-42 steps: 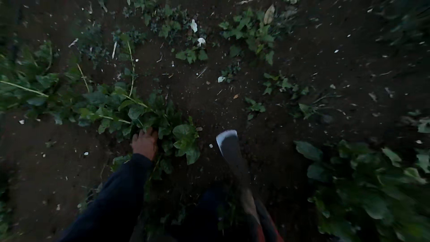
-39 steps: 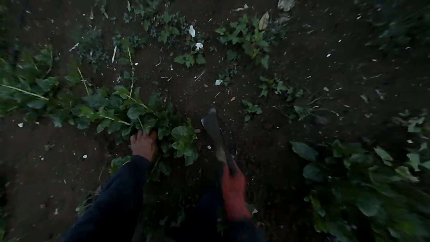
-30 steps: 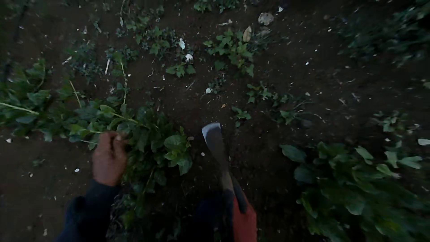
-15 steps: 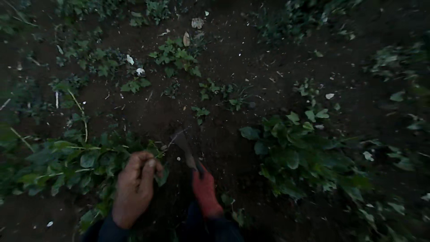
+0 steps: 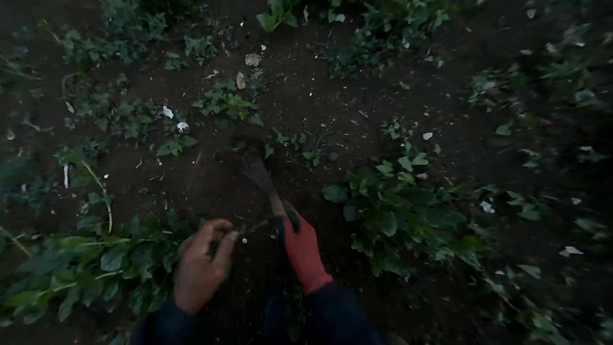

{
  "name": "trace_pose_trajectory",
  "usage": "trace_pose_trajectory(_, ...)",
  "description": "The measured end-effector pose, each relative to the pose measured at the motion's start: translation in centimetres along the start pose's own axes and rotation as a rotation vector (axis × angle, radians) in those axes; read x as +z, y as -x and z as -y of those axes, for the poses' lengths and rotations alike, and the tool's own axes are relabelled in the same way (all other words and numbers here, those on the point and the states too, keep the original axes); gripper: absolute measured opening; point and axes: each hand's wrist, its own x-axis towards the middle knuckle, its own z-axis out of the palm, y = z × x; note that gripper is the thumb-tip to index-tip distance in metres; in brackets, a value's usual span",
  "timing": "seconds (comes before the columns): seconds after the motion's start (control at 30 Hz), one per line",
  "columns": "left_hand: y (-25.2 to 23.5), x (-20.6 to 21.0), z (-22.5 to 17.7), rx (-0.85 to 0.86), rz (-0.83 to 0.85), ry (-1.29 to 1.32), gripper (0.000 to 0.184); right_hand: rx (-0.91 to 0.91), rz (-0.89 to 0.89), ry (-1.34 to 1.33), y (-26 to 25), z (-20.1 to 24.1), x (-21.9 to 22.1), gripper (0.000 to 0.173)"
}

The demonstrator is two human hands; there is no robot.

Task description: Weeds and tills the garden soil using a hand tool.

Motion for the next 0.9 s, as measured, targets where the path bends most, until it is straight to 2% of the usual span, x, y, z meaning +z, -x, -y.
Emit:
trace_pose_trajectory(0.13, 0.0, -1.1, 1.5, -0.040, -0.042, 0.016, 0.032, 0.044, -0.196, -0.135, 10.7, -4.7, -4.9, 0.044)
trace_pose_trajectory(0.17, -0.4, -0.6, 1.7, -0.002, -0.011, 0.001, 0.033, 0.070, -0.252, -0.174, 10.8, -6.1, -5.5, 0.044)
trace_pose_trajectory(0.23, -2.5, 1.7, 0.9, 0.143, 0.092, -0.138, 0.030, 0.113, -0.350, -0.134, 6.5, -7.2, -5.4, 0.044)
trace_pose_trajectory(0.3, -6.8, 5.7, -0.7, 0.280, 0.266, -0.384, 0.035, 0.132, -0.370, -0.119, 1.2, -6.4, -4.1, 0.044)
trace_pose_trajectory(0.33, -9.8, 8.0, -1.2, 0.287, 0.373, -0.518, 0.043, 0.121, -0.382, -0.134, 0.0, -5.9, -3.6, 0.044)
trace_pose_trajectory(0.4, -15.4, 12.6, -0.1, 0.202, 0.564, -0.732, 0.060, 0.107, -0.369, -0.113, 1.6, -5.7, -4.8, 0.043)
trace_pose_trajectory(0.5, -20.9, 15.6, 4.1, 0.102, 0.504, -0.831, 0.077, 0.107, -0.343, -0.113, 5.8, -7.1, -7.1, 0.043)
trace_pose_trajectory(0.53, -21.6, 15.5, 5.1, 0.046, 0.480, -0.842, 0.073, 0.118, -0.347, -0.146, 5.1, -7.4, -7.0, 0.043)
trace_pose_trajectory(0.6, -21.7, 14.7, 5.6, -0.021, 0.492, -0.867, 0.048, 0.111, -0.310, -0.119, 0.4, -5.6, -5.7, 0.044)
trace_pose_trajectory(0.67, -23.0, 13.7, 4.7, -0.090, 0.520, -0.834, 0.030, 0.041, -0.279, 0.061, -4.3, -2.2, -4.7, 0.044)
trace_pose_trajectory(0.7, -23.2, 13.3, 4.6, -0.128, 0.523, -0.787, 0.027, 0.018, -0.263, 0.207, -4.4, -1.3, -4.6, 0.045)
trace_pose_trajectory(0.77, -23.1, 12.8, 5.4, -0.166, 0.500, -0.706, 0.025, -0.039, -0.226, 0.377, -1.3, -2.2, -5.4, 0.047)
trace_pose_trajectory(0.87, -23.1, 12.6, 6.9, -0.224, 0.432, -0.479, 0.032, -0.009, -0.173, 0.167, 5.6, -6.1, -6.4, 0.044)
trace_pose_trajectory(0.9, -22.5, 12.3, 7.0, -0.255, 0.385, -0.368, 0.036, 0.038, -0.150, 0.058, 6.2, -6.8, -6.1, 0.043)
